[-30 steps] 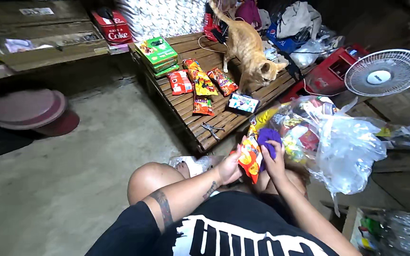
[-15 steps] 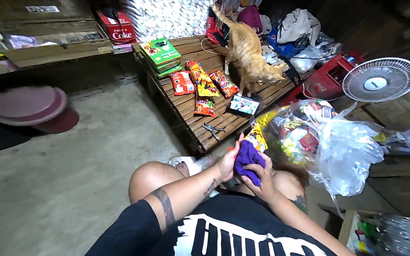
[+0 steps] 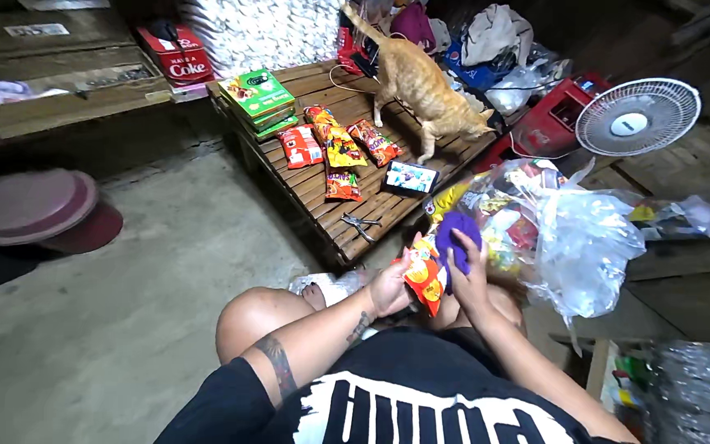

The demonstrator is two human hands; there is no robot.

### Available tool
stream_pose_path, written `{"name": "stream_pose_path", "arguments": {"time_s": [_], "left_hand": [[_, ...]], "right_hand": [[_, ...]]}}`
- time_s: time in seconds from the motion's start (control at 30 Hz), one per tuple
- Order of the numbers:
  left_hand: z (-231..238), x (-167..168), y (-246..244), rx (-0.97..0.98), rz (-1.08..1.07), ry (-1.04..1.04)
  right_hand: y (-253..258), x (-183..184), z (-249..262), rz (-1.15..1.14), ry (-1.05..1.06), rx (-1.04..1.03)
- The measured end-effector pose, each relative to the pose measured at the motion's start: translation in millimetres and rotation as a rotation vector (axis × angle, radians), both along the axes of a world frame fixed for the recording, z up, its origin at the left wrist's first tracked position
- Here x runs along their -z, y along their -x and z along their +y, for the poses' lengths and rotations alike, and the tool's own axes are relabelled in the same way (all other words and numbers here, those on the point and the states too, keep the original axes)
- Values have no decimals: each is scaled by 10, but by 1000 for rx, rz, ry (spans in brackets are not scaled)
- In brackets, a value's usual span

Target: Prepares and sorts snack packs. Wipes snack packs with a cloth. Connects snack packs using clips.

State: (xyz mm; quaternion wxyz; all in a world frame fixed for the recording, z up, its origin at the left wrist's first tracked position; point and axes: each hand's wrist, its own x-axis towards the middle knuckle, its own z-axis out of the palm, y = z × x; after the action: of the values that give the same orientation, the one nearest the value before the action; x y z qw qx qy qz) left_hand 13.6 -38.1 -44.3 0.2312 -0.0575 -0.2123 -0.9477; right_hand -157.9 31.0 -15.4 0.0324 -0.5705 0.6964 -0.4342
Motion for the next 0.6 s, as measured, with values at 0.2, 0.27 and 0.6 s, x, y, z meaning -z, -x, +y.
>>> {"name": "stream_pose_path", "arguments": {"time_s": [0.2, 0.27, 0.6], "left_hand": [[49, 36, -13, -60, -216, 6], [34, 114, 11, -1, -107, 115], [74, 161, 48, 85, -94, 75]], "right_hand": [[-318, 37, 164, 291, 34, -342], [-159, 20, 86, 191, 13, -273], [-93, -64, 109, 111, -162, -73]]}}
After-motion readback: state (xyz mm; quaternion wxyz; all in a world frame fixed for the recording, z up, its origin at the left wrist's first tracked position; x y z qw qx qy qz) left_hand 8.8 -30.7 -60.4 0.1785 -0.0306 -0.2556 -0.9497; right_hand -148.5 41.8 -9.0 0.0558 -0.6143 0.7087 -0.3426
